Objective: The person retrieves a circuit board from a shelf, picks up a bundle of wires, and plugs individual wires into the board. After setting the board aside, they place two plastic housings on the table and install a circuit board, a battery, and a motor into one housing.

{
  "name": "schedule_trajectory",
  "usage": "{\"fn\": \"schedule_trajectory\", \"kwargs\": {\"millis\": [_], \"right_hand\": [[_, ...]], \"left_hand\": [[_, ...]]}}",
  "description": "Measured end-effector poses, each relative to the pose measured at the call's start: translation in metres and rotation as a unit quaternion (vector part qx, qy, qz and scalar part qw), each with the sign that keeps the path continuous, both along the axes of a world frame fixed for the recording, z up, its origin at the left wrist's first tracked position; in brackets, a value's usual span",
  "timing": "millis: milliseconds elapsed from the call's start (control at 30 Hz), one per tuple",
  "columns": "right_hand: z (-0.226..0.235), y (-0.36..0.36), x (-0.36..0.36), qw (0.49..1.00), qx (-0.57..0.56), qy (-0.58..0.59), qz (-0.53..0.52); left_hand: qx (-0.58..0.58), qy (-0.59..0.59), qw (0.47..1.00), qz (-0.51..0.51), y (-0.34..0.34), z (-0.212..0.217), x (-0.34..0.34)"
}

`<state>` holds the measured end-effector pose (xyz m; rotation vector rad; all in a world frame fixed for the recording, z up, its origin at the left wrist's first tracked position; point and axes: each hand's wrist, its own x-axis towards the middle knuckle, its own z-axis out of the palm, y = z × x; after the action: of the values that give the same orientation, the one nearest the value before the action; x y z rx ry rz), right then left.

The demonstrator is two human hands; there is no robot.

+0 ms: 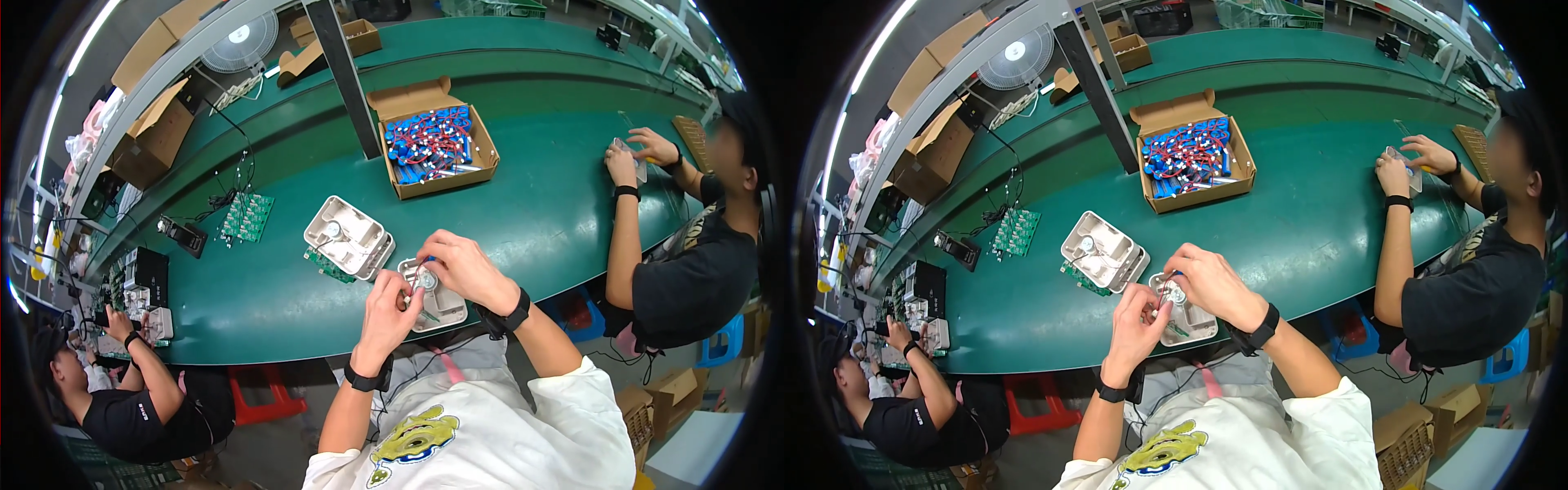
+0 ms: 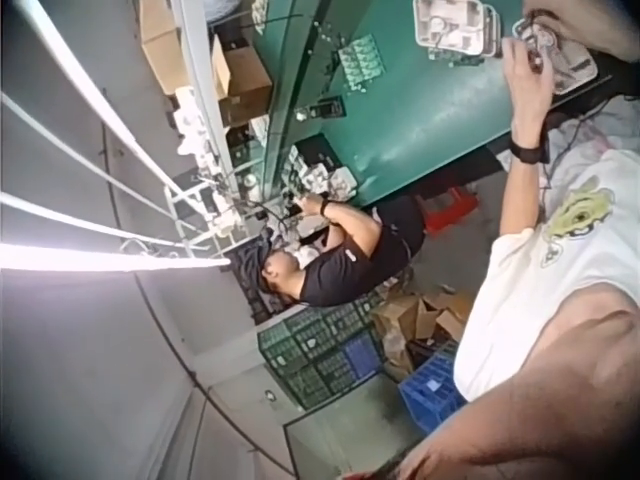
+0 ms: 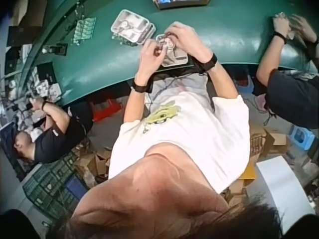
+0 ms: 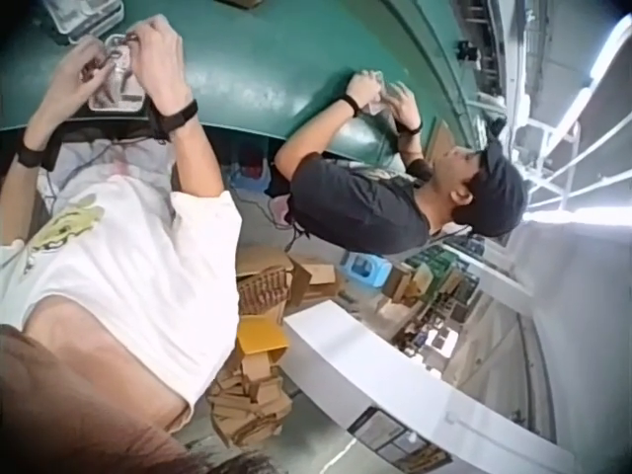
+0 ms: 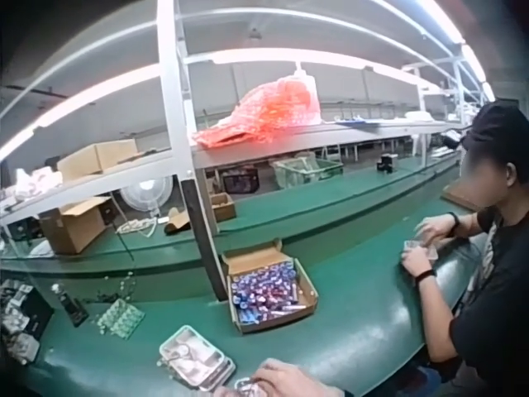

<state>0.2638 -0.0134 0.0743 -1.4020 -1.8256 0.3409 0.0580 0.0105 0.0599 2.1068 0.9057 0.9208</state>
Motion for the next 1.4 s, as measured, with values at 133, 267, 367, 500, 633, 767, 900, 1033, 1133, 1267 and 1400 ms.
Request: {"fn": "schedule_trajectory", "kwargs": {"millis": [133, 267, 367, 500, 633, 767, 900, 1033, 1133, 1267, 1400], "right_hand": [[0.008, -0.018, -0.003, 0.998, -0.048, 0.041, -0.016], [0.021, -0.056, -0.007, 0.995, -0.078, 0.03, -0.051], [0.021, -0.084, -0.013, 0.992, -0.09, -0.073, -0.054], [0.003, -0.1, -0.03, 0.987, -0.132, -0.043, -0.084], [-0.011, -0.096, -0.022, 0.984, -0.143, 0.001, -0.107], [-0.025, -0.099, -0.019, 0.984, -0.148, 0.033, -0.095], [-0.028, -0.1, -0.023, 0.988, -0.108, 0.019, -0.109], [-0.027, -0.1, -0.033, 0.986, -0.099, 0.021, -0.133], [-0.033, -0.102, -0.032, 0.984, -0.111, 0.037, -0.135], [-0.034, -0.102, -0.03, 0.982, -0.122, 0.052, -0.137], [-0.041, -0.101, -0.026, 0.985, -0.09, 0.084, -0.125]], "left_hand": [[-0.037, -0.021, 0.998, -0.043, -0.002, 0.003, -0.013], [-0.075, -0.062, 0.992, -0.083, -0.008, 0.002, -0.021], [-0.1, -0.06, 0.989, -0.086, -0.013, 0.001, -0.026], [-0.086, -0.056, 0.993, -0.062, -0.021, -0.011, -0.022], [-0.035, -0.071, 0.997, -0.015, -0.032, -0.024, -0.012], [-0.035, -0.094, 0.994, 0.03, -0.041, -0.033, -0.006], [-0.017, -0.095, 0.994, 0.056, -0.048, -0.029, -0.001], [-0.006, -0.097, 0.993, 0.064, -0.052, -0.035, -0.001], [-0.016, -0.087, 0.993, 0.08, -0.05, -0.03, -0.002], [0.035, -0.029, 0.994, 0.102, -0.044, -0.004, -0.001], [0.184, 0.056, 0.981, 0.019, -0.031, 0.029, 0.019]]}}
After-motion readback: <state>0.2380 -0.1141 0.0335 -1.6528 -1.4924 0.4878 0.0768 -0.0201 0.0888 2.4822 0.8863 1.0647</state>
